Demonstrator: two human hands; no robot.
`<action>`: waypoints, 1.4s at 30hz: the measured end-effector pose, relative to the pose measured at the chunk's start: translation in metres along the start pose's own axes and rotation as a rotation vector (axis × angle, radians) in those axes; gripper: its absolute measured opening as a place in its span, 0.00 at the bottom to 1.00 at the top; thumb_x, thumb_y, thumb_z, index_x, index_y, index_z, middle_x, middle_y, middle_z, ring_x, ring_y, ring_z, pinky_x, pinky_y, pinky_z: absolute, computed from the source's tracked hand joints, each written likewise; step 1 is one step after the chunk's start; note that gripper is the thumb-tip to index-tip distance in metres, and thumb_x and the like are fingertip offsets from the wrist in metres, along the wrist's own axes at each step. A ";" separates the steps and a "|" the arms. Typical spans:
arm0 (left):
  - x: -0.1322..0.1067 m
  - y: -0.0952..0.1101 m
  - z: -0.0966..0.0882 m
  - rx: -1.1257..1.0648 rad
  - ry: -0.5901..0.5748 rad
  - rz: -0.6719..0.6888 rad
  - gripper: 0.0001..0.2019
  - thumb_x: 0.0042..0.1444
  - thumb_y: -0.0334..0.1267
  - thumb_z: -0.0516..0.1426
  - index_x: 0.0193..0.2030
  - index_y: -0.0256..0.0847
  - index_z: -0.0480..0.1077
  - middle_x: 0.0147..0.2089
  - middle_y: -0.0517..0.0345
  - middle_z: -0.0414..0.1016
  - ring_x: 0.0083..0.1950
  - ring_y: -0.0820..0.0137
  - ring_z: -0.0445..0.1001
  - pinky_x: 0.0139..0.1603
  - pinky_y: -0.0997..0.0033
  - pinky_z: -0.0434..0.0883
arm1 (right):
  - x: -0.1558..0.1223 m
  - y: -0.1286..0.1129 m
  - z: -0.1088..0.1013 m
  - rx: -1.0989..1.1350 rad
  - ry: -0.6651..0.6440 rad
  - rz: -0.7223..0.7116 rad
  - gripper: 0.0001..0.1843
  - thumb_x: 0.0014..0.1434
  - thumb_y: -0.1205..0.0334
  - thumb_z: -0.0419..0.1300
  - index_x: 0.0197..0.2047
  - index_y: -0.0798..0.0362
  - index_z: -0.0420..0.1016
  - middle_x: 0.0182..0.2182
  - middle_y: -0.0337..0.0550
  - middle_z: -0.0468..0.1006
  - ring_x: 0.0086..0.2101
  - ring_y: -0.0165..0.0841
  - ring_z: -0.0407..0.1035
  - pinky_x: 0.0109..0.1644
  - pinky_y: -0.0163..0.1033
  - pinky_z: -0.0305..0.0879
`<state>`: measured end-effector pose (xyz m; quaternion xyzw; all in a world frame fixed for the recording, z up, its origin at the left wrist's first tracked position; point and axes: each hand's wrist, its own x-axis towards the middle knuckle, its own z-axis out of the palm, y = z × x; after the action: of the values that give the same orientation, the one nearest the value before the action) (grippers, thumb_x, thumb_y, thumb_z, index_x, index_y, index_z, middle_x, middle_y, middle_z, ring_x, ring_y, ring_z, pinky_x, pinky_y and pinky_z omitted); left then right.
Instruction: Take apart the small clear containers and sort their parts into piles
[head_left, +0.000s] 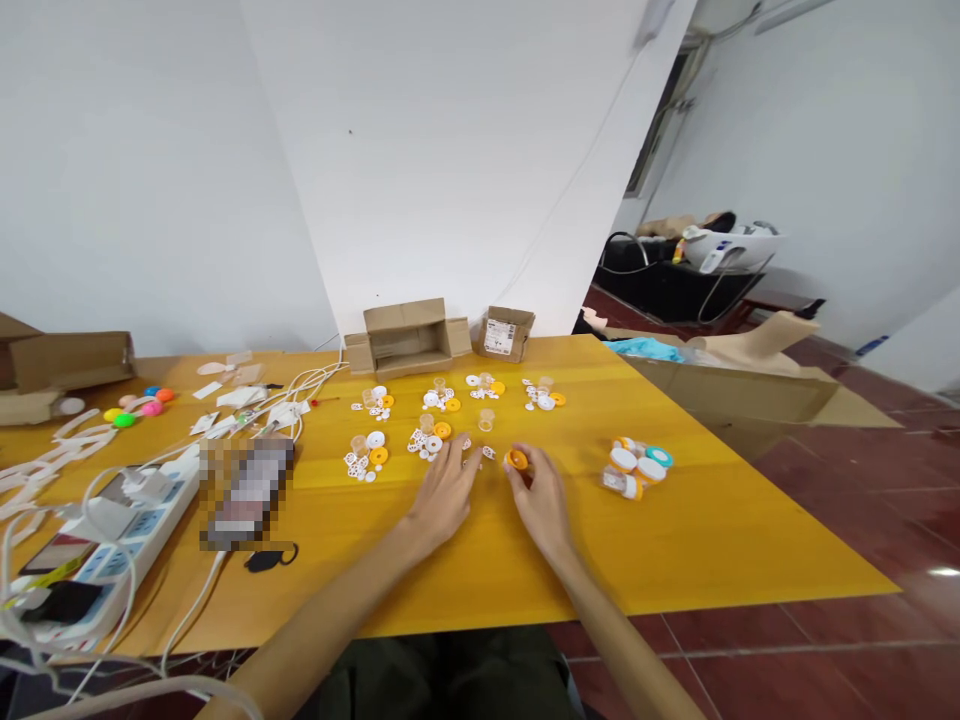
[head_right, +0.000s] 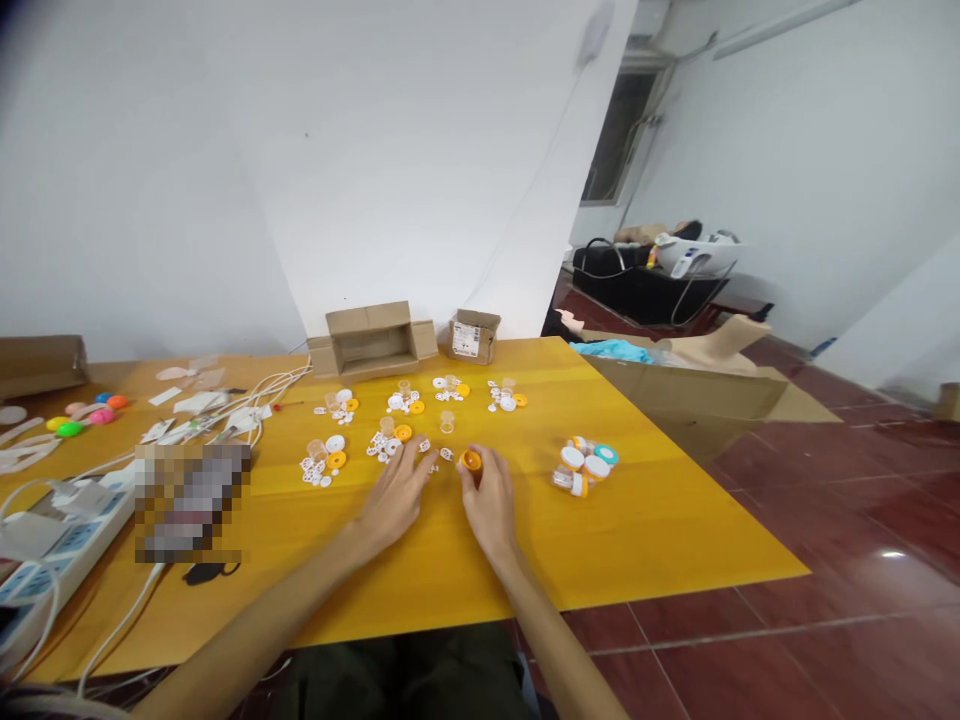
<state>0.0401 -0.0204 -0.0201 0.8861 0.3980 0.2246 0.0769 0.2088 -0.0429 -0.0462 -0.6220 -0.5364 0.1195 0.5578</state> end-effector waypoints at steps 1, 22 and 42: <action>0.001 -0.001 0.000 0.000 -0.008 -0.021 0.39 0.49 0.15 0.47 0.67 0.48 0.57 0.69 0.47 0.58 0.71 0.56 0.58 0.69 0.47 0.64 | 0.000 0.000 0.000 -0.001 -0.002 -0.004 0.16 0.57 0.51 0.54 0.44 0.50 0.73 0.42 0.51 0.80 0.45 0.47 0.73 0.51 0.54 0.70; 0.039 0.004 0.016 0.232 -0.071 0.014 0.20 0.62 0.24 0.48 0.59 0.43 0.65 0.60 0.45 0.70 0.62 0.59 0.70 0.57 0.57 0.75 | -0.001 -0.002 0.001 -0.048 -0.018 -0.039 0.17 0.60 0.49 0.52 0.43 0.50 0.74 0.40 0.50 0.80 0.43 0.45 0.73 0.49 0.52 0.70; 0.037 0.004 0.017 0.059 0.004 -0.097 0.34 0.52 0.16 0.50 0.63 0.48 0.61 0.59 0.48 0.68 0.60 0.57 0.70 0.57 0.53 0.76 | -0.001 0.000 0.000 -0.027 -0.040 -0.020 0.15 0.57 0.54 0.54 0.43 0.50 0.74 0.41 0.50 0.80 0.45 0.47 0.73 0.52 0.55 0.70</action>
<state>0.0717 0.0047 -0.0211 0.8673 0.4469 0.2105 0.0607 0.2088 -0.0435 -0.0468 -0.6213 -0.5552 0.1191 0.5399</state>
